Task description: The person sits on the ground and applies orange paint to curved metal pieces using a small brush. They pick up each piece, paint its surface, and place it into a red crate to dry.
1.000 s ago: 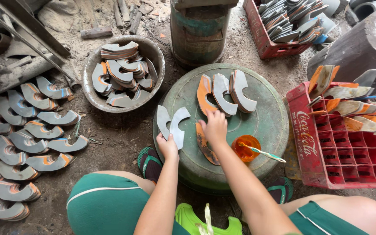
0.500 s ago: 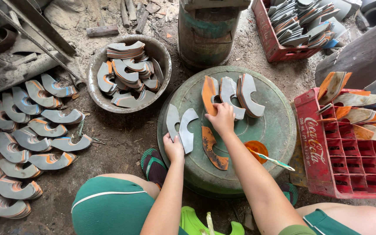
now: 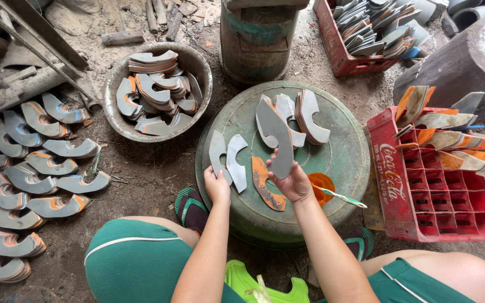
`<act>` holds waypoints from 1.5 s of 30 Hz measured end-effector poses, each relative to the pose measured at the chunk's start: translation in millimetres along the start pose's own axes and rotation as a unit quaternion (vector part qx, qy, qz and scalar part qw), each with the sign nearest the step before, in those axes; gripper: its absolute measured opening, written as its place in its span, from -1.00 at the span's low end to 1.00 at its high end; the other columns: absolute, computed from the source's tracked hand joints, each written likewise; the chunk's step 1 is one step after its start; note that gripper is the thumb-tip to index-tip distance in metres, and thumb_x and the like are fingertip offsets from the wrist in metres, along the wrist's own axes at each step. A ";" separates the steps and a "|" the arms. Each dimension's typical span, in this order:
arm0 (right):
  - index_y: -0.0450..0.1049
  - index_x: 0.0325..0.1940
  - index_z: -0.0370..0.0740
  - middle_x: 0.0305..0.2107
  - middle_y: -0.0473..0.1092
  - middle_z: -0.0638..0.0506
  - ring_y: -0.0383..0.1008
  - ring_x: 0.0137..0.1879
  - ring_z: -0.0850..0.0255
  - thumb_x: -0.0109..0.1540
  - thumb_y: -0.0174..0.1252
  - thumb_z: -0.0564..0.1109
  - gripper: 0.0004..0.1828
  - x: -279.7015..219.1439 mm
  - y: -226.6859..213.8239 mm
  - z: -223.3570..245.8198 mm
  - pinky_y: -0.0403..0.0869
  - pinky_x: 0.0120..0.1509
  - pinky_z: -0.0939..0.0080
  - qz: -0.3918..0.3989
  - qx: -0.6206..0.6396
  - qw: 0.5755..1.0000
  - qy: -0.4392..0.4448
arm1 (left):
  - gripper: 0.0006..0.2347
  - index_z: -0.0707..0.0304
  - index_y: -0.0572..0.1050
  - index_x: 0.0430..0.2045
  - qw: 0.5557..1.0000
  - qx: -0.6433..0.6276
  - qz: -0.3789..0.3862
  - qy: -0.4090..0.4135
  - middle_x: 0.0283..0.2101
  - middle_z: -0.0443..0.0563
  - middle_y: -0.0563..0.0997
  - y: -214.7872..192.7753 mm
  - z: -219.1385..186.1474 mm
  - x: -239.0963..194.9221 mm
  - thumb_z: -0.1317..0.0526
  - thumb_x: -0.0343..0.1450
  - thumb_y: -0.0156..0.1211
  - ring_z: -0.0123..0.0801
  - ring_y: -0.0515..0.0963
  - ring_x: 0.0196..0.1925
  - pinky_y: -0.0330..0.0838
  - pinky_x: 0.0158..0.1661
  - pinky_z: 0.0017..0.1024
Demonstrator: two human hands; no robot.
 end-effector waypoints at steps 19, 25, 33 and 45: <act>0.29 0.38 -0.25 0.14 0.35 -0.05 0.37 0.35 0.02 0.27 0.39 -0.03 -0.33 -33.5 1.6 72.4 0.47 0.40 0.02 -0.030 -0.085 0.990 -0.110 | -0.76 0.37 0.37 0.09 1.000 -0.011 0.013 -0.021 -0.02 0.12 0.66 -1.9 2.4 4.2 0.31 0.57 -0.12 -0.34 0.63 -0.04 0.47 0.00 -0.42; 0.30 0.38 -0.26 0.16 0.33 -0.05 0.36 0.37 0.01 0.27 0.39 -0.05 -0.33 -42.6 2.6 75.7 0.46 0.41 0.00 -0.032 -0.094 0.990 -0.102 | -0.77 0.38 0.39 0.08 0.998 0.045 -0.037 0.014 -0.03 0.14 0.66 -6.6 0.8 7.7 0.32 0.56 -0.07 -0.33 0.63 -0.04 0.46 0.02 -0.39; 0.35 0.33 -0.29 0.13 0.36 -0.09 0.38 0.36 0.00 0.26 0.41 -0.10 -0.38 -50.4 7.2 79.1 0.48 0.37 -0.03 -0.048 -0.152 0.984 -0.084 | -0.80 0.49 0.40 0.03 0.990 -0.103 -0.023 0.097 -0.01 0.18 0.64 -7.0 -14.4 15.0 0.36 0.55 -0.03 -0.33 0.63 -0.01 0.48 0.05 -0.44; 0.38 0.30 -0.30 0.13 0.40 -0.14 0.41 0.30 0.03 0.17 0.46 -0.11 -0.33 -63.8 19.5 73.9 0.48 0.34 -0.04 -0.092 -0.206 0.973 -0.053 | -0.73 0.46 0.34 0.04 0.995 -0.080 0.049 0.040 -0.04 0.16 0.62 2.3 -27.2 12.3 0.38 0.48 0.14 -0.38 0.62 -0.08 0.52 -0.09 -0.47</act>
Point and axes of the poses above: each hand's wrist, its own x-axis towards the middle knuckle, its own y-axis out of the palm, z = x × y, the point moved 1 cm from there along x, towards the middle knuckle
